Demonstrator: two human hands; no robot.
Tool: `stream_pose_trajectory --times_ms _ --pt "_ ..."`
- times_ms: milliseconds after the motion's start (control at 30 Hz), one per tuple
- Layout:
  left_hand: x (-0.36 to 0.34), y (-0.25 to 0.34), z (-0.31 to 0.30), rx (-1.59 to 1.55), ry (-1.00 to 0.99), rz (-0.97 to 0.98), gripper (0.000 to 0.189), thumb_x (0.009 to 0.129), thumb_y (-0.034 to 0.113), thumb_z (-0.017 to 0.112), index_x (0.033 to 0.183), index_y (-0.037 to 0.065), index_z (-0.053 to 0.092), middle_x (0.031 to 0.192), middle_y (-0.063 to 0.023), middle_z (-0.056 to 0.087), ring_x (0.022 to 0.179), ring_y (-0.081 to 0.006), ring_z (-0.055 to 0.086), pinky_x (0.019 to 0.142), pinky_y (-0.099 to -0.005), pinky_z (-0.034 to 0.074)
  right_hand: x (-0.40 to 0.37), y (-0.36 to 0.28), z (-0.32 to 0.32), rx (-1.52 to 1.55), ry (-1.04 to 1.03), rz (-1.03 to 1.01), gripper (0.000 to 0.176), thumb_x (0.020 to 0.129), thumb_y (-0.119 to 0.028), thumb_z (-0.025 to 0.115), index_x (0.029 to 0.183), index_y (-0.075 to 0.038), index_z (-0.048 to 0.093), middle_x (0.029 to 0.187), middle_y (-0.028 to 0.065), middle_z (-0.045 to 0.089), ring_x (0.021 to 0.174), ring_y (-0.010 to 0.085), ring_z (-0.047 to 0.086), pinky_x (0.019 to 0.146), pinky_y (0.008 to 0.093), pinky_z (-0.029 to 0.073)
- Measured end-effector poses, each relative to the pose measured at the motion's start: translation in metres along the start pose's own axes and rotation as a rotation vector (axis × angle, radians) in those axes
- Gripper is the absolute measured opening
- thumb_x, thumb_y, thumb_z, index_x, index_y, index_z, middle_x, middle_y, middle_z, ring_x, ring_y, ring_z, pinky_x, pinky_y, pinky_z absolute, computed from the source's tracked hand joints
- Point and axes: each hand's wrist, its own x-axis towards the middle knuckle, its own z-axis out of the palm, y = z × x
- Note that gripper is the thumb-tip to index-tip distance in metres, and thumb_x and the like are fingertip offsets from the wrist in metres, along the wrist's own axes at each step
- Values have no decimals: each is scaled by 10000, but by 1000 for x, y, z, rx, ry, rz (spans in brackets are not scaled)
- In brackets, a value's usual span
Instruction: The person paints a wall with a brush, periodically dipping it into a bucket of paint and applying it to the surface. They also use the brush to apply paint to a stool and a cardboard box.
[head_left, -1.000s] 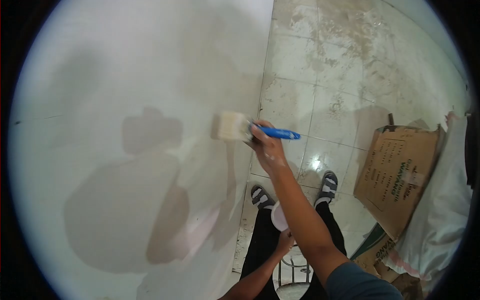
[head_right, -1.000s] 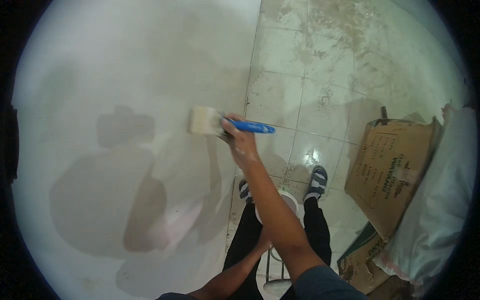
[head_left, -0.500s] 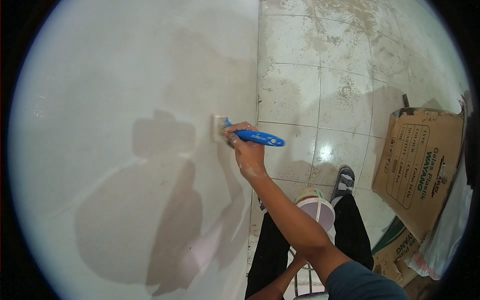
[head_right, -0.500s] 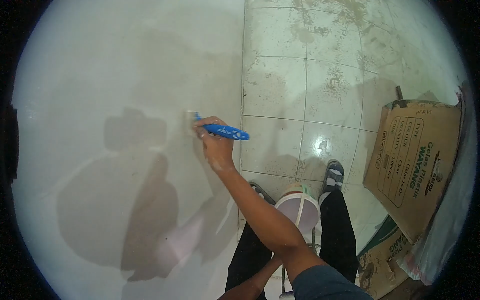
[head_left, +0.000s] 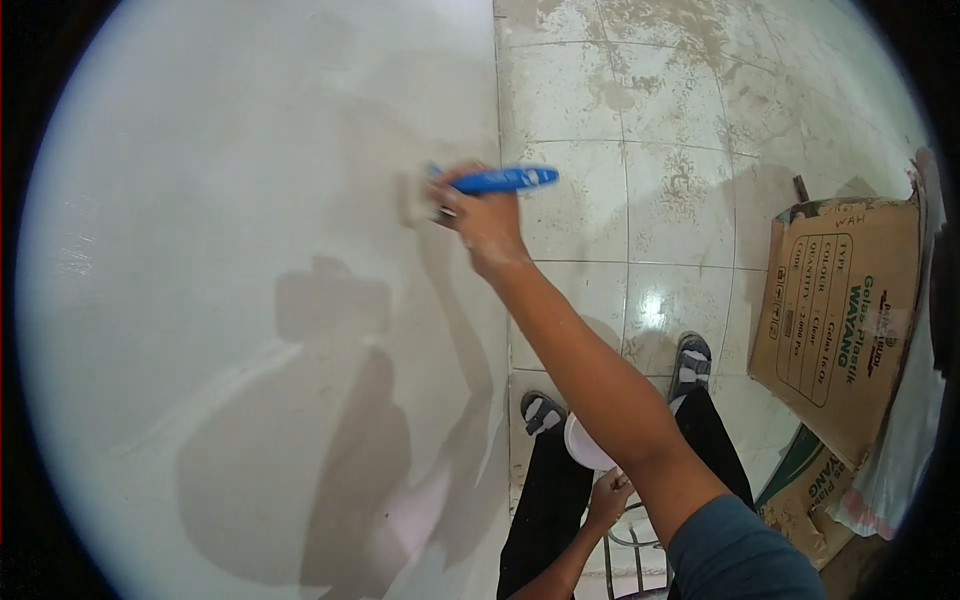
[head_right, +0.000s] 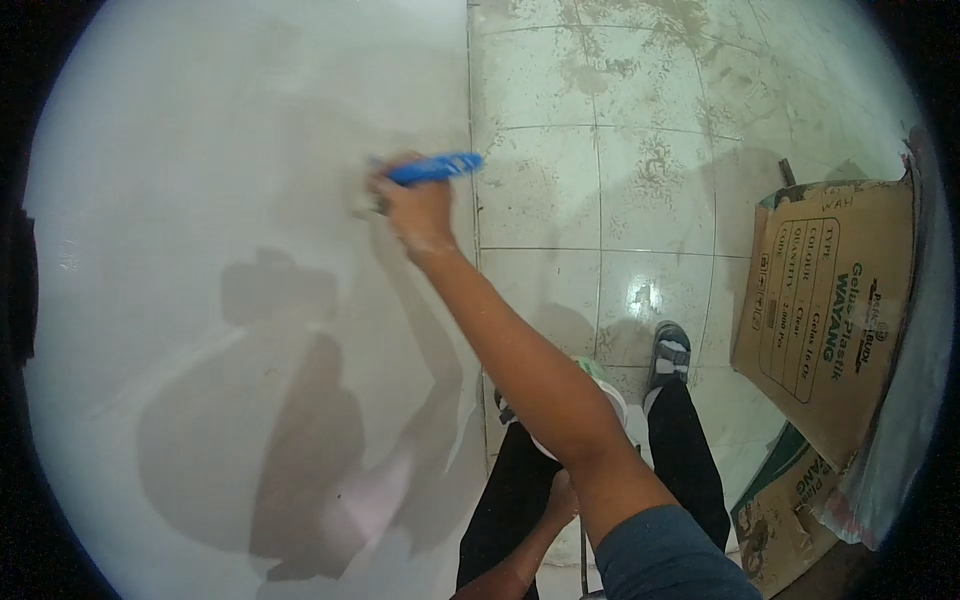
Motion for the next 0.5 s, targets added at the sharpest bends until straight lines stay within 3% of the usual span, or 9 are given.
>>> stream_pose_trajectory --times_ms 33,67,100,167,200,233,333,400,500 --pt "-2 2 -1 -90 -24 -142 211 812 155 571 717 24 435 592 5 321 579 -84 334 528 -281 295 -8 -23 18 38 -86 -54 103 803 0 613 843 -57 538 834 62 574 782 167 603 672 320 531" --pt "-2 -24 -5 -28 17 -75 185 793 170 611 778 13 513 652 -33 477 647 -118 462 612 -302 381 -16 -39 25 41 -77 -46 103 803 0 613 843 -57 538 834 62 574 782 167 603 672 320 531" --pt "-7 -15 -6 -27 17 -82 185 793 170 611 778 13 513 652 -33 477 647 -118 462 612 -302 381 -22 -52 30 216 -125 12 112 796 3 620 845 -57 538 837 63 568 781 172 603 681 322 532" --pt "-13 14 -3 37 3 268 268 774 196 651 920 -17 581 844 -112 627 824 -180 579 766 -327 433 -24 -42 28 383 -176 62 122 789 6 626 846 -57 538 841 64 562 781 177 603 689 323 532" --pt "-1 -23 -5 -61 -111 63 406 765 226 675 1040 -55 575 1035 -165 637 990 -228 585 881 -330 414 -16 -7 14 403 -51 178 133 779 2 641 845 -57 541 840 62 567 779 181 603 684 319 533" --pt "-2 -19 -2 -61 -120 73 406 765 226 675 1040 -55 575 1035 -165 637 990 -228 585 881 -330 414 -7 25 -2 424 77 289 145 768 -2 656 843 -56 544 839 59 571 777 184 603 678 314 533" --pt "-13 17 6 96 -64 178 369 809 232 607 1020 -67 566 965 -152 646 923 -211 595 823 -321 434 12 87 -62 77 195 180 141 754 12 649 837 -49 553 841 62 581 771 172 599 640 300 522" --pt "-11 9 7 145 -91 109 351 819 229 588 1010 -65 570 944 -153 649 895 -204 598 800 -322 440 22 105 -88 -313 228 65 128 746 27 632 822 -45 558 834 60 586 772 157 596 606 290 508" --pt "4 -12 6 273 -141 54 331 830 227 567 989 -63 575 909 -153 653 847 -199 604 761 -324 449 30 73 -41 -241 74 21 125 743 52 598 812 -45 558 835 64 588 782 150 598 621 284 497"
